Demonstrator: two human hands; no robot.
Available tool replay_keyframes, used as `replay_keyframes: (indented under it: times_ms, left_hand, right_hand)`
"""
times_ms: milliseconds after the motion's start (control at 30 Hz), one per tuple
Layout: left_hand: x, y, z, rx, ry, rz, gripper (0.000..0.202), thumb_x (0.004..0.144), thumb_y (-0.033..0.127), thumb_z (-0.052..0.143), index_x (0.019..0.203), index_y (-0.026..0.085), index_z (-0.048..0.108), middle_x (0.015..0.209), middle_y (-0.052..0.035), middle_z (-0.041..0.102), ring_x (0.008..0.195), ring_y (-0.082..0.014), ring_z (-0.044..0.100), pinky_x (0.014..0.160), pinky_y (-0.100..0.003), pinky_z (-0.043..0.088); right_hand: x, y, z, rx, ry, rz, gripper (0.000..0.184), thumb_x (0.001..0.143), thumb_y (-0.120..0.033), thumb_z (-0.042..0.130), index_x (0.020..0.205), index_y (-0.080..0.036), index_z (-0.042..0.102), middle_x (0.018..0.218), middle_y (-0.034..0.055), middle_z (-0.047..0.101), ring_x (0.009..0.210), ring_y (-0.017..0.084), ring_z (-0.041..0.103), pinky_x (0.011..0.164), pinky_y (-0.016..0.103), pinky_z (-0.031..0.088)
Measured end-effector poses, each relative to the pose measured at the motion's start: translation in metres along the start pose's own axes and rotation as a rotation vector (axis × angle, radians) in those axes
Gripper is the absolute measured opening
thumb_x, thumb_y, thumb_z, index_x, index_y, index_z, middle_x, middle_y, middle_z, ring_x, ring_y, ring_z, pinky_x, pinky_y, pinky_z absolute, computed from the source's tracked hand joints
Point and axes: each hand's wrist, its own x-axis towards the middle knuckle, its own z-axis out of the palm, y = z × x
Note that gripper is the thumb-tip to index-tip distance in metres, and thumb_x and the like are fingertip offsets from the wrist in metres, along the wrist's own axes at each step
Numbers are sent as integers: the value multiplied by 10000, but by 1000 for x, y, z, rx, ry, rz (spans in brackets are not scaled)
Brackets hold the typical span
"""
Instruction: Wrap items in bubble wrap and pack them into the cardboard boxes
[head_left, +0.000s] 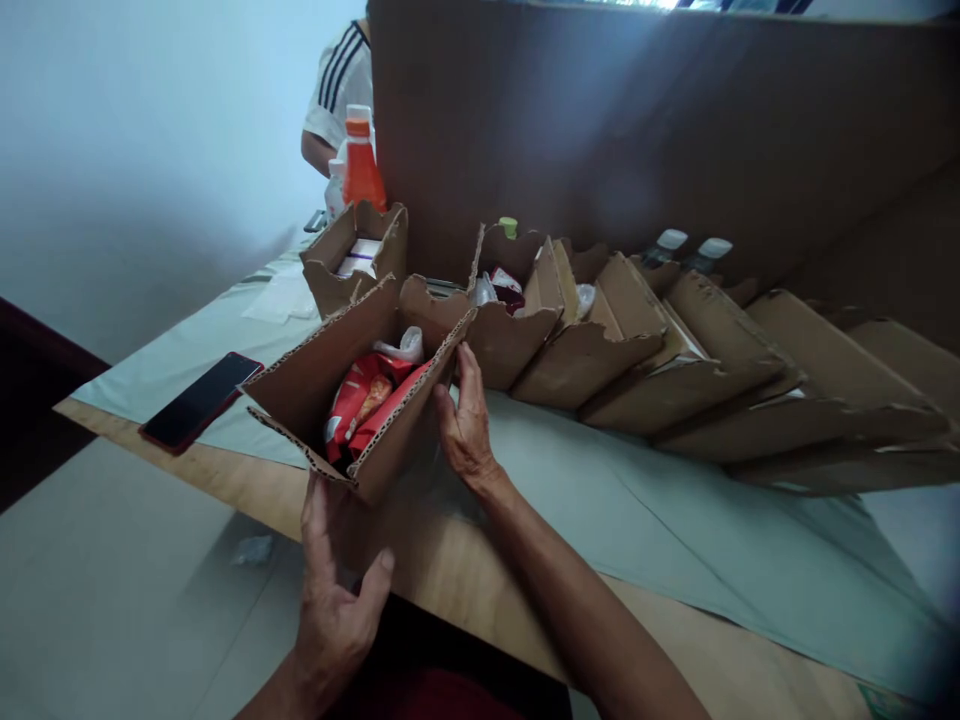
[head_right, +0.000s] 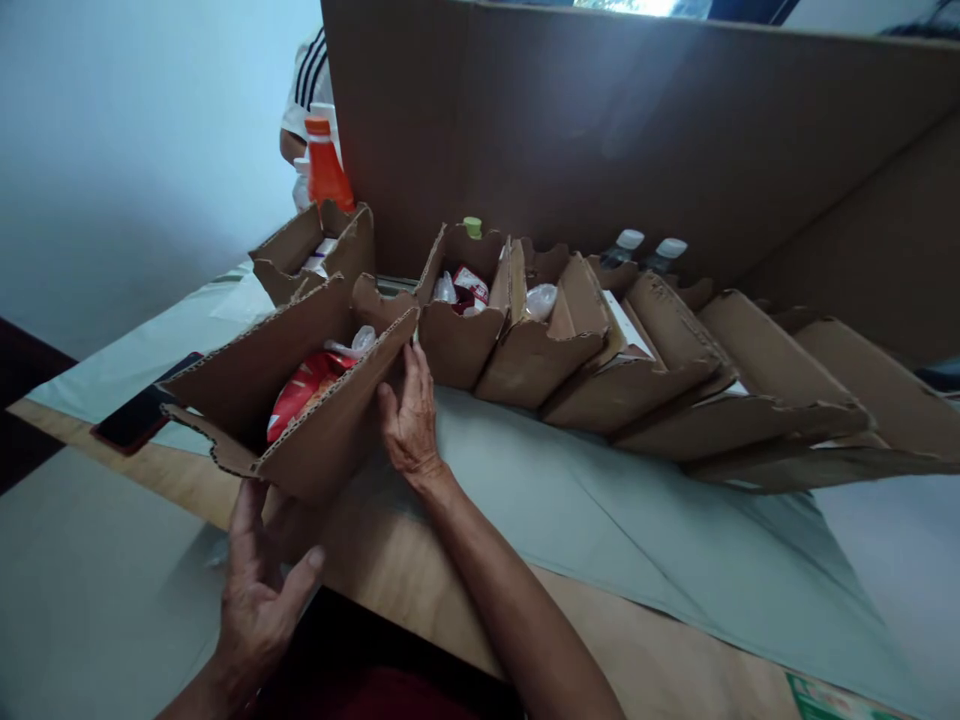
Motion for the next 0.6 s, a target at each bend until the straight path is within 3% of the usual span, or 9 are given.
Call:
replay_keyframes:
  times_ms: [167, 333, 600]
  left_hand:
    - [5, 6, 2, 115, 12, 106, 879, 911, 249, 675, 1640, 363, 197, 1722, -58, 214, 1589, -357, 203, 1277, -569, 273]
    - [13, 10, 11, 135, -68, 118, 910, 907, 213, 665, 1649, 362, 158, 1741, -62, 151, 1594, -364, 177, 1284, -596, 220]
    - [25, 18, 39, 114, -128, 122, 943, 906, 203, 654, 1656, 357, 104, 1758, -54, -37, 1610, -384, 33, 1262, -623, 247]
  right_hand:
    - [8, 2, 7, -15, 15, -16, 679, 1052, -601, 279, 1630, -249, 228, 1681, 135, 293, 1569, 259, 252, 1273, 534, 248]
    - [10, 12, 10, 25, 34, -45, 681, 1052, -610, 243, 1609, -224, 308, 1644, 131, 378, 1547, 247, 309, 1267, 499, 277]
    - [-2, 45, 12, 52, -70, 125, 757, 1026, -673, 264, 1482, -123, 515, 1507, 197, 555, 1422, 292, 508, 1202, 494, 383]
